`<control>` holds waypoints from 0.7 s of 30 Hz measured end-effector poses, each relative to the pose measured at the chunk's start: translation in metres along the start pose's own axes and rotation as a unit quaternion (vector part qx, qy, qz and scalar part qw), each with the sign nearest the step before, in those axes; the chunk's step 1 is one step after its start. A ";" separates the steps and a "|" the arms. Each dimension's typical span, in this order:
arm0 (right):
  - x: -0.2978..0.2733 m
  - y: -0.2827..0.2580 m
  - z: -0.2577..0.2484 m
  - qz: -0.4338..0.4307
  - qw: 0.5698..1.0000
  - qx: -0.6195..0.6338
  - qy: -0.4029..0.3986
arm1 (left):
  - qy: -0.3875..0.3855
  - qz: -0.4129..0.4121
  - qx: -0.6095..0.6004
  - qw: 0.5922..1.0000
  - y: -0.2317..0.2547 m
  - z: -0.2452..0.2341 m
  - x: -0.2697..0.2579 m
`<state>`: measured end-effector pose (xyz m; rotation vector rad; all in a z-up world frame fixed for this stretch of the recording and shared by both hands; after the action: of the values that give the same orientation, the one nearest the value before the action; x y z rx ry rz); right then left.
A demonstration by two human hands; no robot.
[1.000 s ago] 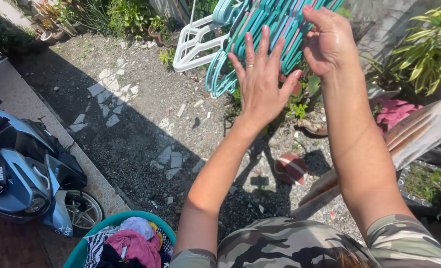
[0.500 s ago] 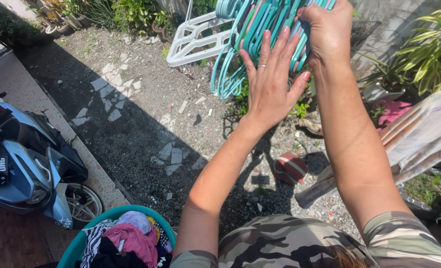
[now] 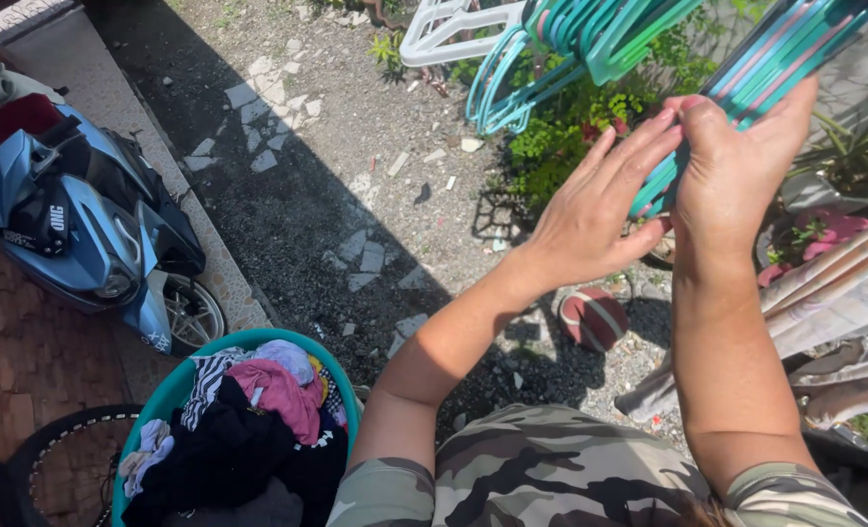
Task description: Hanging wet laundry from a basket onto hangers and a drying rack outdoors.
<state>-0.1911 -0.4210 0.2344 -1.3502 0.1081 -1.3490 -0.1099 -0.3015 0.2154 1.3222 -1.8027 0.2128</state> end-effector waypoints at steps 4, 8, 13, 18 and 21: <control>-0.066 0.029 0.028 -0.014 0.999 0.004 -0.042 | -0.001 -0.052 -0.151 0.987 -0.003 -0.026 -0.048; -0.124 0.036 0.085 -0.041 0.997 0.007 -0.071 | -0.002 -0.149 -0.234 0.961 -0.010 -0.060 -0.102; -0.188 0.064 0.162 -0.006 0.985 -0.002 -0.171 | -0.008 -0.220 -0.188 0.957 -0.042 -0.083 -0.208; -0.245 0.050 0.266 0.001 0.914 -0.215 -0.345 | -0.028 -0.348 -0.055 0.935 -0.093 -0.100 -0.359; -0.278 0.054 0.317 0.060 0.894 -0.137 -0.421 | 0.125 -0.395 -0.239 0.878 -0.075 -0.141 -0.410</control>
<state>-0.0225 -0.0445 0.1305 -2.0285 -0.2137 -0.5620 0.0541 0.0340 -0.0176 1.4594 -0.8969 -0.4641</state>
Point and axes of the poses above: each hand's wrist, its own x-axis towards the middle knuckle, its own z-axis out of the palm, y = z × x, the point moved 8 cm from there along x, towards the middle knuckle, and after that the axes turned 7 degrees about -y, right-handed, at the moved point
